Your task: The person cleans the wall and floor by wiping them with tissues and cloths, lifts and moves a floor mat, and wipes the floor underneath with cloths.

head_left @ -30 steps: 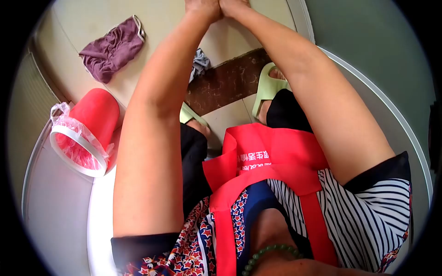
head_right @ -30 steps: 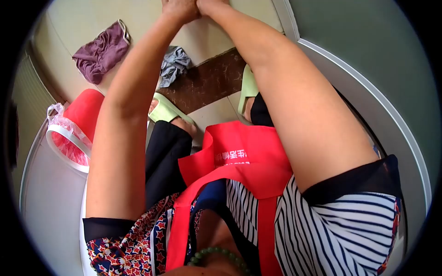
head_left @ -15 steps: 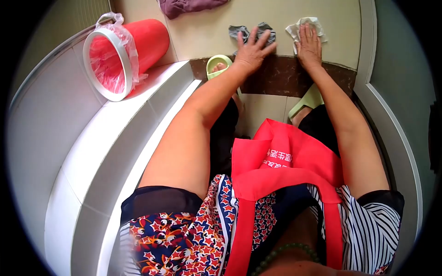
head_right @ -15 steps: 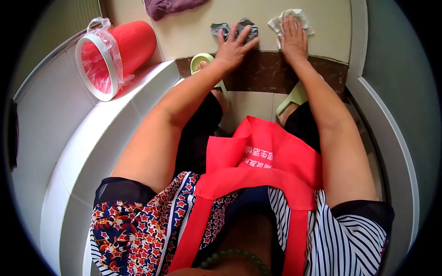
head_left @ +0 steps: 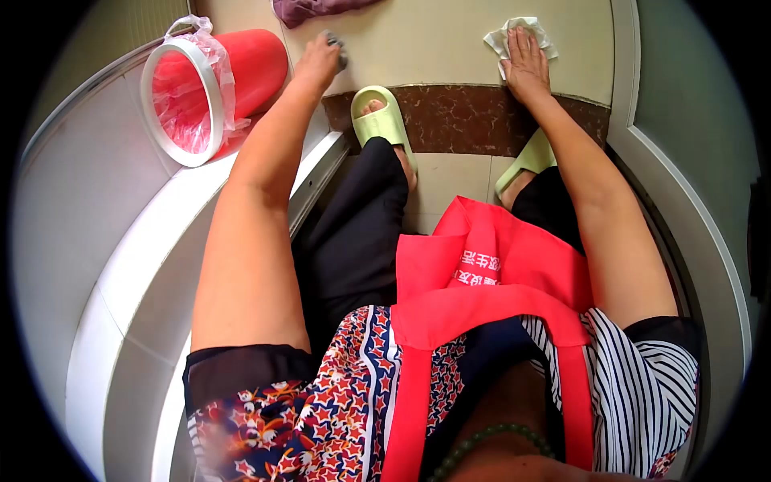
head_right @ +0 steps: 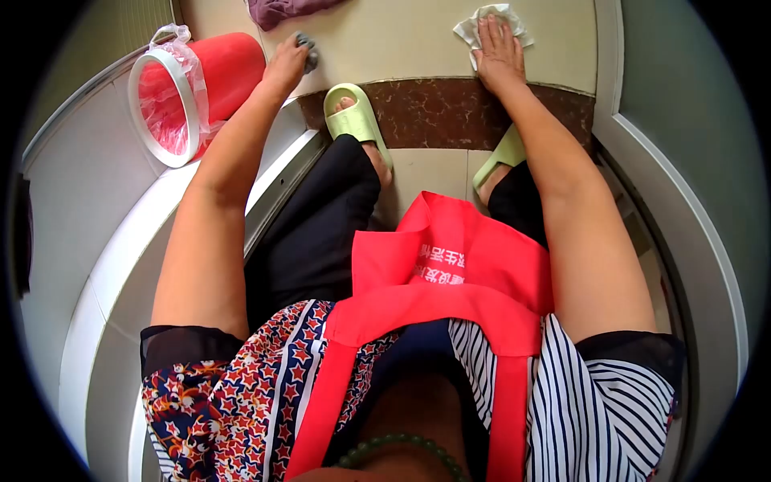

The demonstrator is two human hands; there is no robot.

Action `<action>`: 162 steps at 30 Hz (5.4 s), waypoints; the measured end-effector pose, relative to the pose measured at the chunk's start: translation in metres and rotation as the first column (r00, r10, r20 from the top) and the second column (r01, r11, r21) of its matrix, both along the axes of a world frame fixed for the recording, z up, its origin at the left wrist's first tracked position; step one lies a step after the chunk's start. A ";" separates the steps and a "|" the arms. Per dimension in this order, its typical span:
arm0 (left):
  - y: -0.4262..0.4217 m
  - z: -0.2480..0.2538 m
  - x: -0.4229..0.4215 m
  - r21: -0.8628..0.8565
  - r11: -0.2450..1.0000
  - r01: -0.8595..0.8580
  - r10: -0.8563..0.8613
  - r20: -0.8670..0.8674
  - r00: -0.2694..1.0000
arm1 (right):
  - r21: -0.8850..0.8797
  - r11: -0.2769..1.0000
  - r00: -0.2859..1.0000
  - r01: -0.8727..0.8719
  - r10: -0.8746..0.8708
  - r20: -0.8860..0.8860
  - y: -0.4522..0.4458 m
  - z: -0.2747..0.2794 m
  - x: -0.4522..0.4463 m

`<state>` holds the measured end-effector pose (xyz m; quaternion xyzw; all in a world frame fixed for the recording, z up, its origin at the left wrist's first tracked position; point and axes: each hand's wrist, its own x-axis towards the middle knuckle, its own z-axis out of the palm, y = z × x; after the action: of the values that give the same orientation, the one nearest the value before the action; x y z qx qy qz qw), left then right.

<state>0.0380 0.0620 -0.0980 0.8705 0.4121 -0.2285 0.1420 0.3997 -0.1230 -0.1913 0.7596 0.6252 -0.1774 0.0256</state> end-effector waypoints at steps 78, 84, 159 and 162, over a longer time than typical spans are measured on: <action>-0.191 0.034 0.012 -0.998 -0.049 0.037 0.998 -0.048 0.030 | -0.070 0.888 0.706 0.454 -0.406 -0.581 -0.040 0.090 -0.005; -0.233 0.076 0.067 -0.983 -0.032 0.180 0.852 0.068 0.519 | -0.154 0.949 0.814 0.274 -0.314 -0.489 -0.052 0.069 -0.006; 0.051 -0.139 0.435 0.077 0.952 0.296 -0.306 0.203 0.930 | 0.382 0.874 0.952 0.299 -0.302 -0.053 0.127 -0.062 0.237; 0.012 -0.096 0.429 0.110 0.903 0.416 -0.430 0.278 0.859 | 0.321 0.881 0.935 0.347 -0.350 -0.049 0.056 -0.041 0.207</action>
<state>0.4672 0.0741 -0.1937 0.9669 0.1905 -0.1116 0.1282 0.6064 -0.0666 -0.2322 0.8540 0.4991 -0.0697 -0.1290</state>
